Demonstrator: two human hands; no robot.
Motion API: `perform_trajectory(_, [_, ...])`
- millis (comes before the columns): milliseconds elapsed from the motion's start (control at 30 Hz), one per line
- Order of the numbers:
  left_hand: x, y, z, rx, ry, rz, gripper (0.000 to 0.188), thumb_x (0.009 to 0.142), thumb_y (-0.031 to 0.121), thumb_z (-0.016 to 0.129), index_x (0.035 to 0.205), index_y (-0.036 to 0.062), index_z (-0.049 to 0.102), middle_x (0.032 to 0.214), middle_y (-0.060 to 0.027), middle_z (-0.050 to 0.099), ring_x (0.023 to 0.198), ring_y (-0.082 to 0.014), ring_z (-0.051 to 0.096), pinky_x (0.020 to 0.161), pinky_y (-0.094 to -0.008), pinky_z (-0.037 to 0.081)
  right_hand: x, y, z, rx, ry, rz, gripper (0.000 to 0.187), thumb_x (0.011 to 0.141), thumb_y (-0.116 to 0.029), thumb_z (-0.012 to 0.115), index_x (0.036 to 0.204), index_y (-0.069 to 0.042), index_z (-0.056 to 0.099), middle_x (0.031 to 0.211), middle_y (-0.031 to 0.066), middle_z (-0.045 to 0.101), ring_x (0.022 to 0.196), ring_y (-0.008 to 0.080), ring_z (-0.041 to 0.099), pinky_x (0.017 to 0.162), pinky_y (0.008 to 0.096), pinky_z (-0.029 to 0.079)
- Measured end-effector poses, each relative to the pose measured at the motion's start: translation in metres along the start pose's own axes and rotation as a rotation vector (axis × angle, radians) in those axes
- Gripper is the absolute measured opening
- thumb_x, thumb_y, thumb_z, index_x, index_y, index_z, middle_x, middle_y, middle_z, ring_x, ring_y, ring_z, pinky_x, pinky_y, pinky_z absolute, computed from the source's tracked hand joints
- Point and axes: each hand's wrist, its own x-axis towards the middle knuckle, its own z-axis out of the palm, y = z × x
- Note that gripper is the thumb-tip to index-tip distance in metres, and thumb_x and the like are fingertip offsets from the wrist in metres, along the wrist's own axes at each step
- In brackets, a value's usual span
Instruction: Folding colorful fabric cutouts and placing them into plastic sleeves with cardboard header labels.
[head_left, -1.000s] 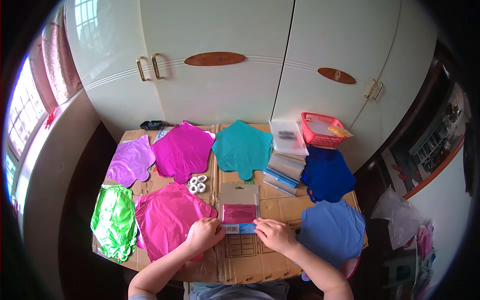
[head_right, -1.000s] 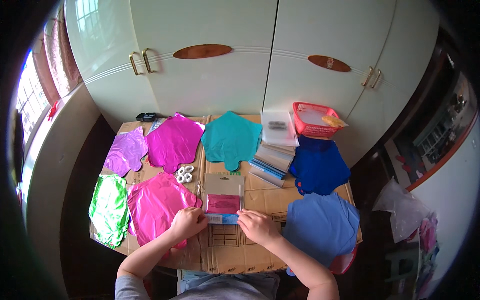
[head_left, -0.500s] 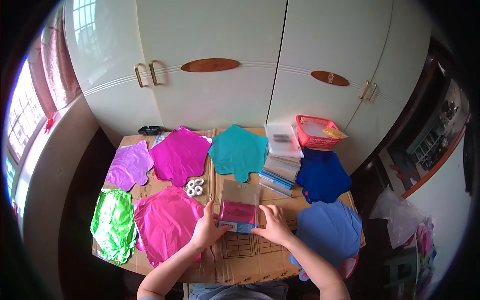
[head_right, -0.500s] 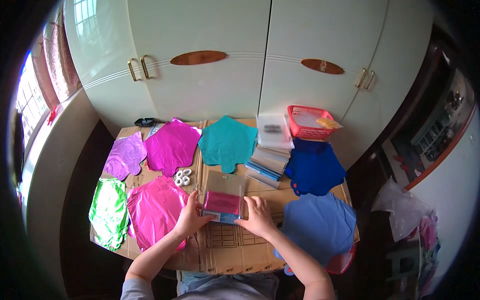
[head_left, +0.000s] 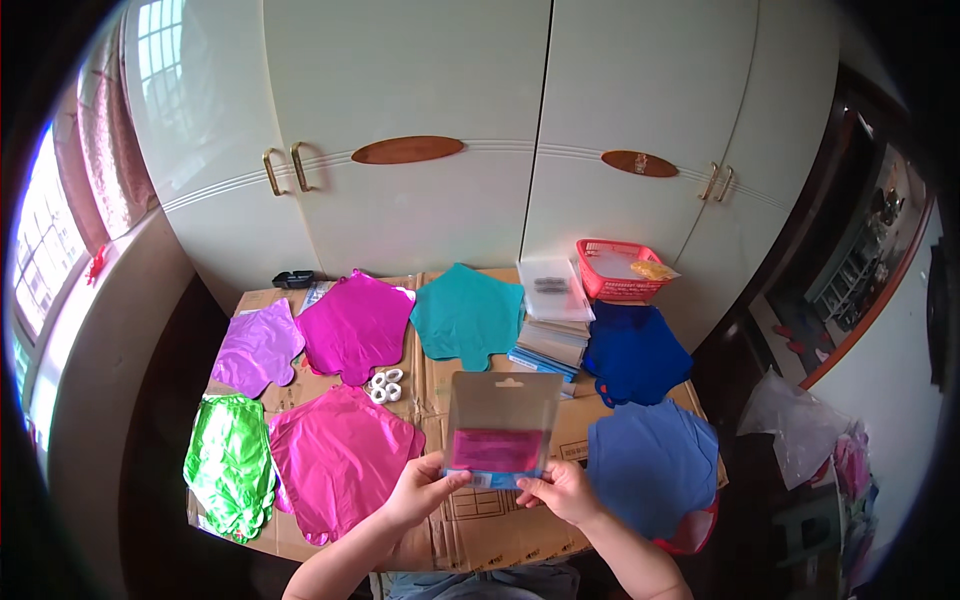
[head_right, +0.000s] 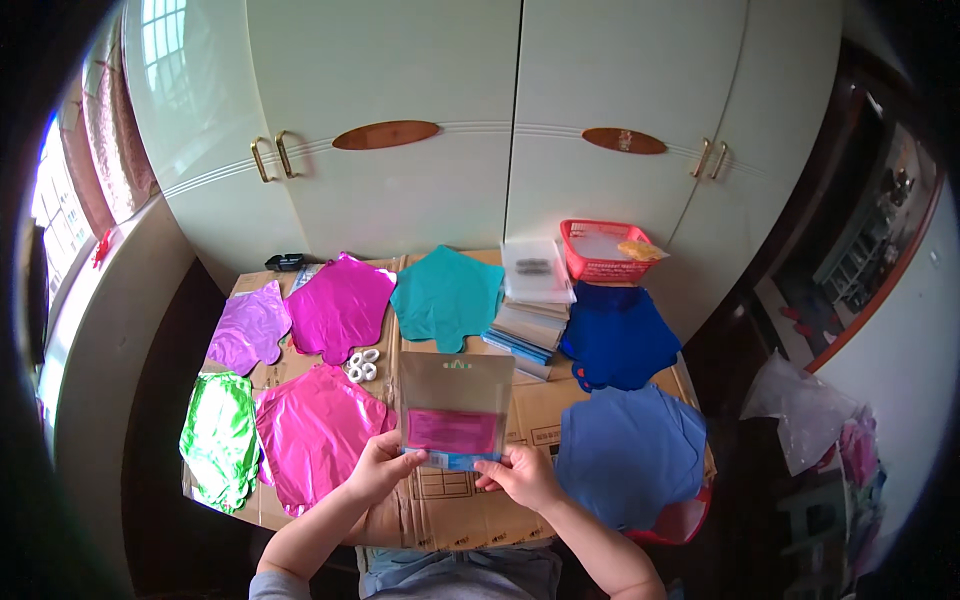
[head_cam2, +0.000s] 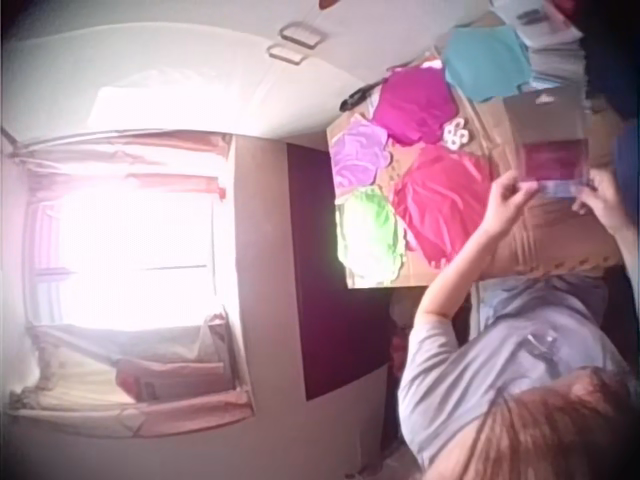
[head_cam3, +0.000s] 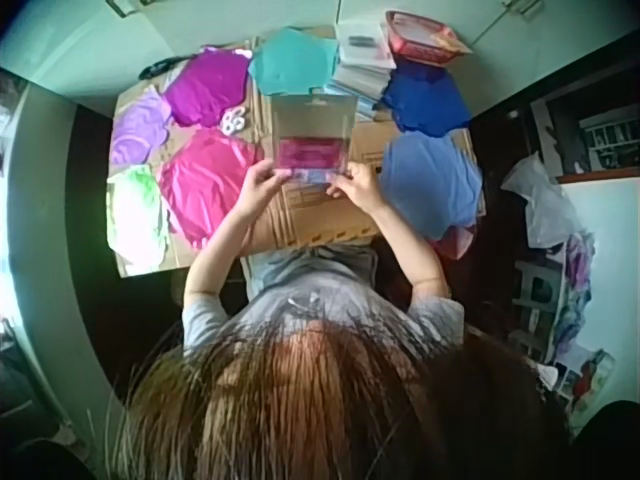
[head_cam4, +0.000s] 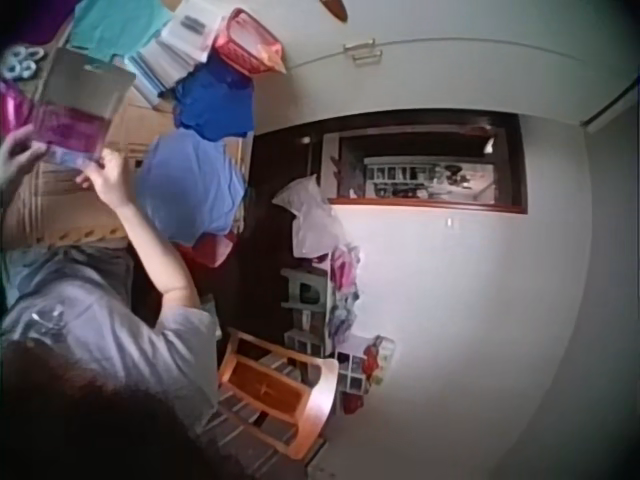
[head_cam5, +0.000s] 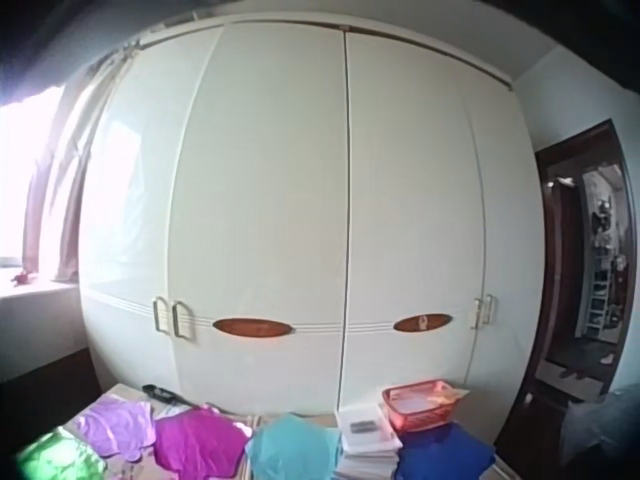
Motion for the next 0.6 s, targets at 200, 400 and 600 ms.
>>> perform_trajectory(200, [-0.010,-0.005,0.008,-0.096,-0.107,-0.029,0.015,0.091,0.012,0.061,0.099,-0.0002,0.063,0.088,0.0022,0.060,0.077,-0.0034,0.050,0.067,-0.0217,0.042,-0.037,-0.006,-0.002,0.100,-0.013,-0.121,0.019,0.087,-0.017,0.067,0.089,0.002,0.066,0.075,0.0057,0.067,0.071,0.0133,0.067,0.062,0.0245,0.055])
perform_trajectory(400, [-0.014,-0.009,0.027,-0.009,0.111,0.220,0.016,0.093,0.017,0.060,0.099,0.0024,0.060,0.088,0.0008,0.062,0.075,-0.0048,0.054,0.070,-0.0218,0.044,-0.056,-0.002,0.011,-0.195,0.071,-0.225,0.020,0.088,-0.017,0.066,0.085,0.002,0.065,0.075,0.0072,0.068,0.074,0.0134,0.067,0.065,0.0248,0.055])
perform_trajectory(600, [-0.023,-0.004,0.038,-0.470,0.075,0.004,0.016,0.094,0.018,0.058,0.099,0.0031,0.060,0.090,0.0001,0.063,0.079,-0.0050,0.054,0.071,-0.0221,0.044,-0.059,0.019,0.004,0.112,-0.095,-0.373,0.020,0.090,-0.017,0.063,0.088,0.002,0.064,0.083,0.0078,0.068,0.077,0.0129,0.066,0.069,0.0248,0.053])
